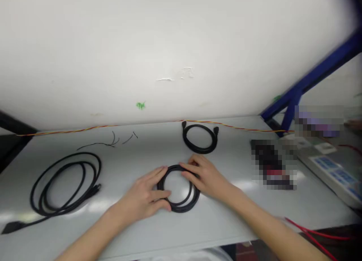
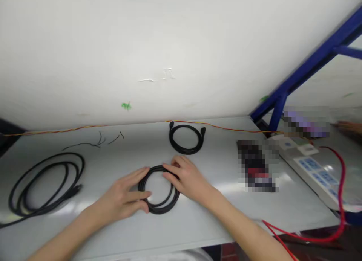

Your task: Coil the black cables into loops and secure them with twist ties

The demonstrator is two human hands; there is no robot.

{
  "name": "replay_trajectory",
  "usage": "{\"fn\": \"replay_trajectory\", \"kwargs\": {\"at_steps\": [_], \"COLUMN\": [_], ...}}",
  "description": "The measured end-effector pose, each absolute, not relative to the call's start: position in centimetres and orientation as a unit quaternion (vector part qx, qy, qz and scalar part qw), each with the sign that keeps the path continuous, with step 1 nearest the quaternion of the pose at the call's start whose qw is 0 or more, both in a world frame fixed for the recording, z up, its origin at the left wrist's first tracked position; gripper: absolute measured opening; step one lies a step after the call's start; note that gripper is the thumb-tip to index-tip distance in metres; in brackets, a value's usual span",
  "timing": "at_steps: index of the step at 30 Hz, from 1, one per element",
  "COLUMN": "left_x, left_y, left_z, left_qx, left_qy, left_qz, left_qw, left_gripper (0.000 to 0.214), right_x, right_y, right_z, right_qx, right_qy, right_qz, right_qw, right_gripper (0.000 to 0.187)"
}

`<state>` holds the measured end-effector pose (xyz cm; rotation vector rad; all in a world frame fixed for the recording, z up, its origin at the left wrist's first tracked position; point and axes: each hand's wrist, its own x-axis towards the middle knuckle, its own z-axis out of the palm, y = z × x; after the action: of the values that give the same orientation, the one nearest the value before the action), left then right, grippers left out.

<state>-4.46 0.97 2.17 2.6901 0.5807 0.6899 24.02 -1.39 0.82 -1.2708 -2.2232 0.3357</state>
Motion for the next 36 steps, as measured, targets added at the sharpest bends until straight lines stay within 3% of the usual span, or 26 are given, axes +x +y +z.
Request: {"fn": "replay_trajectory", "kwargs": {"at_steps": [8, 13, 19, 26, 30, 36], "left_x": [-4.2, -3.5, -3.6, -3.9, -3.9, -4.0], "left_y": [-0.5, -1.3, -1.2, -0.8, -1.0, -1.0], "left_z": [2.3, 3.1, 2.5, 3.0, 2.6, 2.1], "left_qx": [0.927, 0.940, 0.956, 0.963, 0.960, 0.959], "left_qy": [0.249, 0.241, 0.211, 0.185, 0.193, 0.187], "left_qz": [0.246, 0.201, 0.178, 0.163, 0.175, 0.180], "left_qw": [0.135, 0.132, 0.095, 0.108, 0.103, 0.113], "left_gripper": [0.022, 0.052, 0.023, 0.020, 0.018, 0.019], "right_x": [22.5, 22.2, 22.7, 23.9, 23.8, 15.8], "right_y": [-2.5, -2.6, -2.0, -1.3, 0.1, 6.7], "right_z": [-0.2, -0.5, 0.0, 0.7, 3.1, 6.8], "right_qx": [-0.511, -0.511, -0.484, -0.464, -0.469, -0.445], "right_qy": [-0.808, -0.815, -0.834, -0.848, -0.845, -0.850], "right_qz": [0.078, 0.052, 0.058, 0.106, 0.149, 0.169], "right_qw": [0.281, 0.269, 0.260, 0.235, 0.210, 0.227], "right_gripper": [0.034, 0.035, 0.033, 0.034, 0.024, 0.026]}}
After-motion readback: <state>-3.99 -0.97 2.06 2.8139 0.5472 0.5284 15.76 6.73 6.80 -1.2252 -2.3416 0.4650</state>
